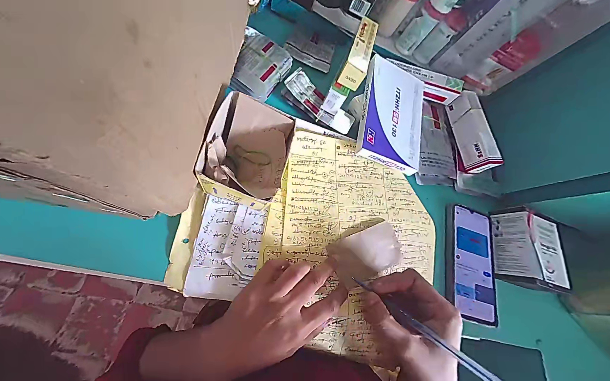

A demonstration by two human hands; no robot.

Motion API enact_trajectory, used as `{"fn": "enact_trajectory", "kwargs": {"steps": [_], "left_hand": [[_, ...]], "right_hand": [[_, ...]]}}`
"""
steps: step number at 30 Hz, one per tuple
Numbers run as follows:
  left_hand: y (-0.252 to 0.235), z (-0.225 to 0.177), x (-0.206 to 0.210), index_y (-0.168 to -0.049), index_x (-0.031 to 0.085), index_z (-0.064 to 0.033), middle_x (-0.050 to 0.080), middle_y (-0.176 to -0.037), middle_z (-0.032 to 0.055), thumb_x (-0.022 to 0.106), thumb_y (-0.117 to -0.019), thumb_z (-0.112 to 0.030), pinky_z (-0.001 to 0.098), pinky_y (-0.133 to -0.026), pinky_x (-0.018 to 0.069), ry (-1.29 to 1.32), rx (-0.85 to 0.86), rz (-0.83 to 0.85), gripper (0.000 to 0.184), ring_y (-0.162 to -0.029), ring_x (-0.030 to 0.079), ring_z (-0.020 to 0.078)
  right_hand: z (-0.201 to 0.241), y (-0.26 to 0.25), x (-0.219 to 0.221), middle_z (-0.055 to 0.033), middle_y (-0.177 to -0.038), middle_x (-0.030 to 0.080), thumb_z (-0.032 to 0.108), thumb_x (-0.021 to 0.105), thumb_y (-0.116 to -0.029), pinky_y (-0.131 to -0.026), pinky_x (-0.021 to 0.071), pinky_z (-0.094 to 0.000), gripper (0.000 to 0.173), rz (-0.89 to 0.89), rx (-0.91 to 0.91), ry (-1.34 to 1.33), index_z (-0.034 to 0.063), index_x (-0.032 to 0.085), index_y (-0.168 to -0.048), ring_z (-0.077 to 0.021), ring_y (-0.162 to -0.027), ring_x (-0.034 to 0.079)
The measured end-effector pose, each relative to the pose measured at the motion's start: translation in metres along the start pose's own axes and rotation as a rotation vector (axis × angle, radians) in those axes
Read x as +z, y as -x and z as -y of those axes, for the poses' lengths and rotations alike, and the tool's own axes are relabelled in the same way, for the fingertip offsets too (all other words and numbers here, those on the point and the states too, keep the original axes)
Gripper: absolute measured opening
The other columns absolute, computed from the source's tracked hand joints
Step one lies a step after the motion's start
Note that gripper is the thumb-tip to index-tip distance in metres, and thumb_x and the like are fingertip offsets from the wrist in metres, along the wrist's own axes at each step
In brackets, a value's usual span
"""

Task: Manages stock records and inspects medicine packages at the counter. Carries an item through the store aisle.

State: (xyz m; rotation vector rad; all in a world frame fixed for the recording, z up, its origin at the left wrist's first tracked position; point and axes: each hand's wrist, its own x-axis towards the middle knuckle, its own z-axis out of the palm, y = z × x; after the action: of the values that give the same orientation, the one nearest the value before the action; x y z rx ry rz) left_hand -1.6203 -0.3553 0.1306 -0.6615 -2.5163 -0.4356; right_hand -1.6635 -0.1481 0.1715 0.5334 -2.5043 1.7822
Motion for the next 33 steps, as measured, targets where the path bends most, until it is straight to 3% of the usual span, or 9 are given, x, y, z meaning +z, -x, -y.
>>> {"fn": "enact_trajectory", "kwargs": {"steps": [5, 24, 33], "left_hand": [[-0.0009, 0.0007, -0.001, -0.135, 0.063, -0.0313, 0.062, -0.14, 0.0023, 0.036, -0.1085, -0.038, 0.0377, -0.084, 0.0388, -0.009, 0.003, 0.012, 0.038, -0.097, 0.058, 0.0227], [-0.0019, 0.0003, -0.0025, -0.134, 0.064, -0.0323, 0.061, -0.143, 0.002, 0.036, -0.1085, -0.04, 0.0383, -0.084, 0.0386, -0.022, -0.001, 0.036, 0.039, -0.098, 0.058, 0.0228], [-0.0012, -0.0002, -0.0013, -0.134, 0.063, -0.0338, 0.061, -0.141, 0.0028, 0.035, -0.1088, -0.04, 0.0385, -0.085, 0.0377, -0.01, -0.014, 0.027, 0.038, -0.098, 0.058, 0.023]], "right_hand": [[0.0, 0.0024, 0.0029, 0.0134, -0.079, 0.07, 0.012, 0.072, -0.075, -0.056, 0.0526, -0.0082, 0.01, -0.036, 0.013, 0.141, 0.0143, 0.066, -0.083, 0.0097, -0.065, 0.062], [0.0002, 0.001, 0.0027, 0.0164, -0.076, 0.068, 0.01, 0.072, -0.0739, -0.054, 0.0511, -0.0077, 0.013, -0.054, 0.055, 0.108, 0.0173, 0.064, -0.081, 0.0104, -0.062, 0.06], [-0.0022, -0.0011, -0.0014, 0.012, -0.071, 0.064, 0.016, 0.072, -0.074, -0.049, 0.0455, -0.0066, 0.01, -0.028, 0.037, 0.197, 0.0137, 0.062, -0.077, 0.0108, -0.059, 0.056]]}}
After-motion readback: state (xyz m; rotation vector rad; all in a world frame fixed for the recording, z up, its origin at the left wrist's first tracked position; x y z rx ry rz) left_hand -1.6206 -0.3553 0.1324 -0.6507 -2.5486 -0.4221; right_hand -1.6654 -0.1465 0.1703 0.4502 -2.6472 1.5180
